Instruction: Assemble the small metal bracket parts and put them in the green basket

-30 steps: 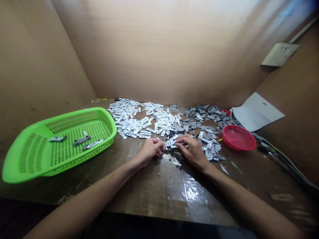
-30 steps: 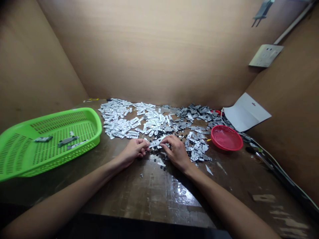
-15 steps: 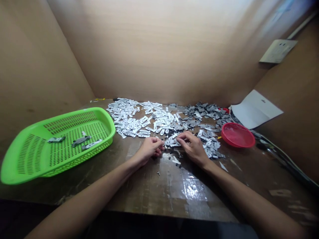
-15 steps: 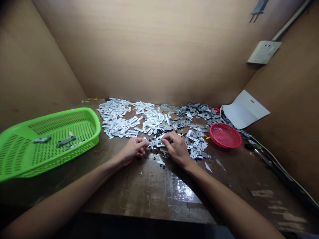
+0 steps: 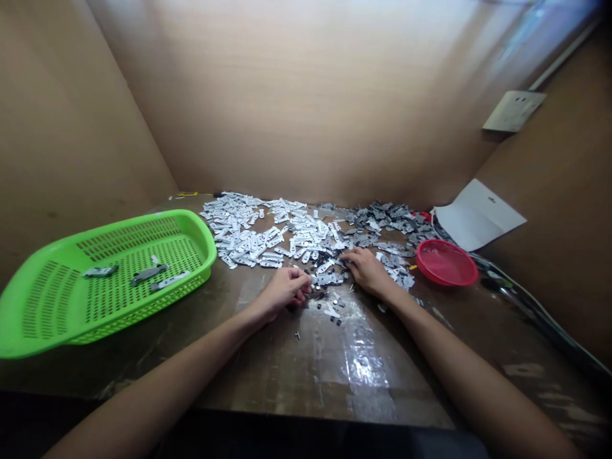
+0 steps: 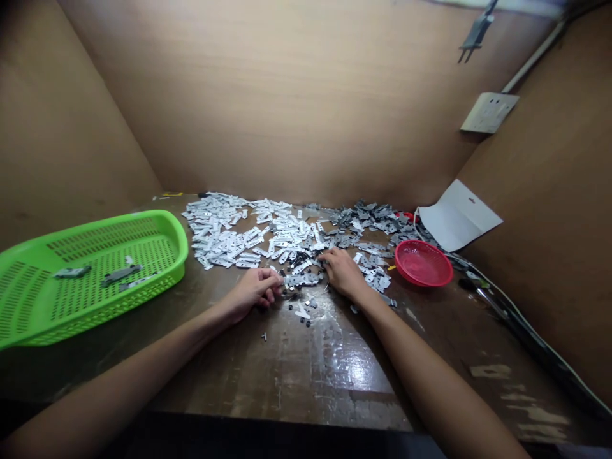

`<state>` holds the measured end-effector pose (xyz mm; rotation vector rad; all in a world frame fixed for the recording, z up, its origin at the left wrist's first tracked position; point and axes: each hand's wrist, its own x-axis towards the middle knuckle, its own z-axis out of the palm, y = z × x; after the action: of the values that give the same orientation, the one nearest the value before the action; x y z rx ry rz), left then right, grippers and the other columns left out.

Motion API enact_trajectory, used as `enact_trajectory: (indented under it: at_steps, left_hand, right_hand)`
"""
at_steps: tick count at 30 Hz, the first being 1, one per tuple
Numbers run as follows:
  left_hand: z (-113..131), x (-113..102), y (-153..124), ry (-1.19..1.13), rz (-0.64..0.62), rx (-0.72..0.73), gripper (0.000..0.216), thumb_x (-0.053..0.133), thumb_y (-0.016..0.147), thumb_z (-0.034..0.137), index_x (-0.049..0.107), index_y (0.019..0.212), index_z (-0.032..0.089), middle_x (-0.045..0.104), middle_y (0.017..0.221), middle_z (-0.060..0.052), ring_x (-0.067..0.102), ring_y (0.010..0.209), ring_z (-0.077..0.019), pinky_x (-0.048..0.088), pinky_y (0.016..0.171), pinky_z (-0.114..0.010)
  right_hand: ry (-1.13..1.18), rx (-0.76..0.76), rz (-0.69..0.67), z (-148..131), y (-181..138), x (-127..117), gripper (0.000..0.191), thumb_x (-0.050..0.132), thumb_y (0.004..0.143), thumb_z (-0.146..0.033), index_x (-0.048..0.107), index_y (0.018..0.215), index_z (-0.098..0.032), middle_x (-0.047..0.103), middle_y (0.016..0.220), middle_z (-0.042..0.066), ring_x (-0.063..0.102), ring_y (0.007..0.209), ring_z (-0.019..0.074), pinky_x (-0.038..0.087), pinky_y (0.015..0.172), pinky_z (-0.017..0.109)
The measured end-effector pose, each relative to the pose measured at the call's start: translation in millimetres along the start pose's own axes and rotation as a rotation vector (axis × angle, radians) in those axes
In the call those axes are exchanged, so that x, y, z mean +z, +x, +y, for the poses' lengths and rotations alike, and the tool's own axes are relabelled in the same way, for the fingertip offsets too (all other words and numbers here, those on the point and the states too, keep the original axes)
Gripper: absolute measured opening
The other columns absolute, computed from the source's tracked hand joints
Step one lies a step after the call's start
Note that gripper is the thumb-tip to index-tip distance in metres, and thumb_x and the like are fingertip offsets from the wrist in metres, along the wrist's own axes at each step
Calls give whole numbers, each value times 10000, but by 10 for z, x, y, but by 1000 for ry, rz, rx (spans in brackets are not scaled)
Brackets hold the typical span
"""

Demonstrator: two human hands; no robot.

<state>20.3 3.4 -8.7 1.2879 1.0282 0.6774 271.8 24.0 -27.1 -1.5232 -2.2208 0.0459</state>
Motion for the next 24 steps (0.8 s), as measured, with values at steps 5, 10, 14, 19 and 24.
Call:
enact_trajectory:
  at_steps: [5, 10, 14, 19, 24]
  left_hand:
    - [23, -10, -12, 1, -14, -7, 257, 608, 714, 385, 540, 708, 138, 594, 673, -16, 471, 451, -47, 359, 412, -151]
    - [24, -27, -20, -17, -16, -12, 260, 608, 714, 390, 549, 724, 137, 596, 677, -18, 475, 462, -48, 367, 424, -154]
    - [36, -30, -26, -17, -17, -17, 258, 612, 712, 385, 559, 741, 134, 596, 681, -21, 482, 469, -51, 372, 428, -156]
    - [25, -35, -19, -31, -25, -16, 263, 615, 711, 386, 556, 723, 130, 595, 683, -25, 474, 462, -48, 353, 414, -148]
    - [29, -31, -31, -40, -14, -30, 268, 624, 708, 386, 569, 725, 124, 609, 689, -35, 487, 463, -51, 371, 424, -158]
  right_hand:
    - [2, 19, -15, 0, -26, -71, 168, 545, 820, -188, 652, 946, -221, 588, 939, 66, 520, 918, 200, 406, 799, 316]
    - [44, -9, 28, -44, -72, -196, 147, 562, 805, -195, 635, 932, -206, 586, 926, 61, 530, 890, 194, 410, 779, 303]
    - [58, -60, -49, -67, -109, -250, 123, 570, 798, -206, 660, 880, -219, 589, 896, 54, 536, 858, 187, 414, 747, 291]
    - [170, -14, -52, -40, -93, -285, 100, 580, 786, -227, 667, 828, -204, 608, 851, 46, 549, 835, 181, 414, 749, 298]
    - [511, 123, -45, -126, -81, -381, 162, 580, 774, -309, 652, 832, -175, 632, 829, 29, 580, 759, 156, 439, 709, 285]
